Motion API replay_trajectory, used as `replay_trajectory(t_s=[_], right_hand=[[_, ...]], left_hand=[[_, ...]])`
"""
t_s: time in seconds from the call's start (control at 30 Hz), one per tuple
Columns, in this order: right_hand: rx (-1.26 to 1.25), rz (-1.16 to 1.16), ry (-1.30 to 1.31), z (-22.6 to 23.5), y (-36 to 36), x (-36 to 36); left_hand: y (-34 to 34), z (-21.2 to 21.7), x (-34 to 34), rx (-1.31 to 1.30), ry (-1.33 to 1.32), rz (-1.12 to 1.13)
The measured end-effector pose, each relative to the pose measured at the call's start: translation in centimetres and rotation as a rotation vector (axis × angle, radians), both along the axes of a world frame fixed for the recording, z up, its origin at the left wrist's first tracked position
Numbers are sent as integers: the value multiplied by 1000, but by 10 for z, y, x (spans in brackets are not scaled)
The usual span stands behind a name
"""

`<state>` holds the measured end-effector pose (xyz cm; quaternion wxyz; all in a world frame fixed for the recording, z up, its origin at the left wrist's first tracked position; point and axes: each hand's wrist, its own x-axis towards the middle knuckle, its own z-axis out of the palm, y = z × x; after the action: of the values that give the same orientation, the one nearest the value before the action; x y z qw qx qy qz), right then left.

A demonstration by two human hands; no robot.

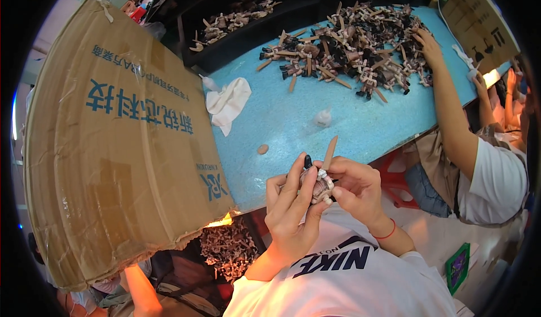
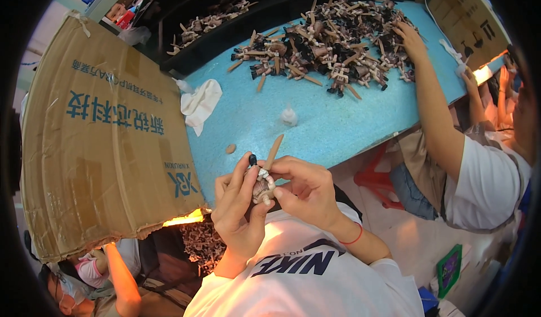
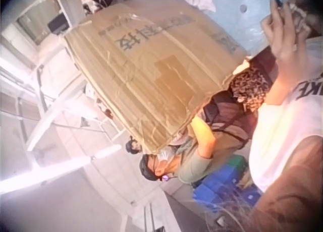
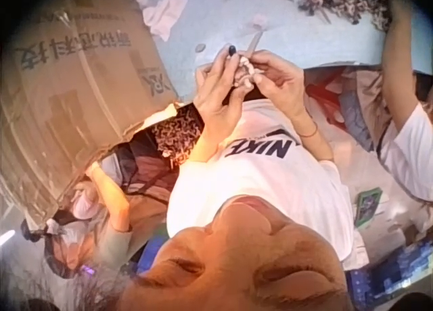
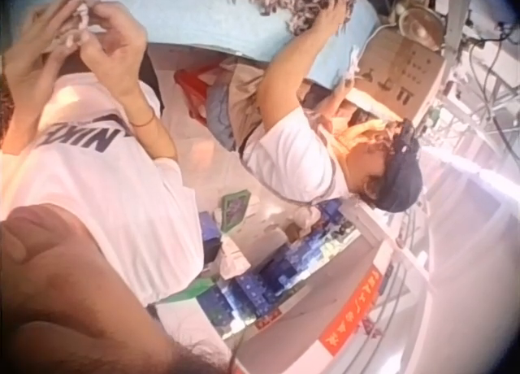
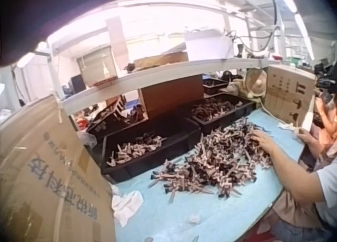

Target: The person applies glue from a glue bottle to small plastic parts, then assembles them by hand.

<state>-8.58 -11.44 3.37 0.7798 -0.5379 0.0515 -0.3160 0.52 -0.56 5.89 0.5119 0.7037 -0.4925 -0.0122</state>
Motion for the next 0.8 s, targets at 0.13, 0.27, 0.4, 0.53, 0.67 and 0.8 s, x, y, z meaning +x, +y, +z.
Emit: replay_trajectory(t_s=[0.13,0.27,0.4,0.53,0.67,0.8], right_hand=[[-3,1,27,4,2,-1],[-32,-33,65,9,3,1],[-127,-39,35,13,1,0],[-126,-41,11,13,-5,0],[-97,-64,17,9,-6,-1],[-92,-97,11,5,-8,0]], left_hand=[[0,1,2,-12,-11,-22],[-1,0,1,-55,68,-23],[-3,0,2,-96,19,-21],[-10,-1,2,-119,-2,-25],[-15,4,3,-100,-44,-57],[-17,-2,2,-95,0,-32]])
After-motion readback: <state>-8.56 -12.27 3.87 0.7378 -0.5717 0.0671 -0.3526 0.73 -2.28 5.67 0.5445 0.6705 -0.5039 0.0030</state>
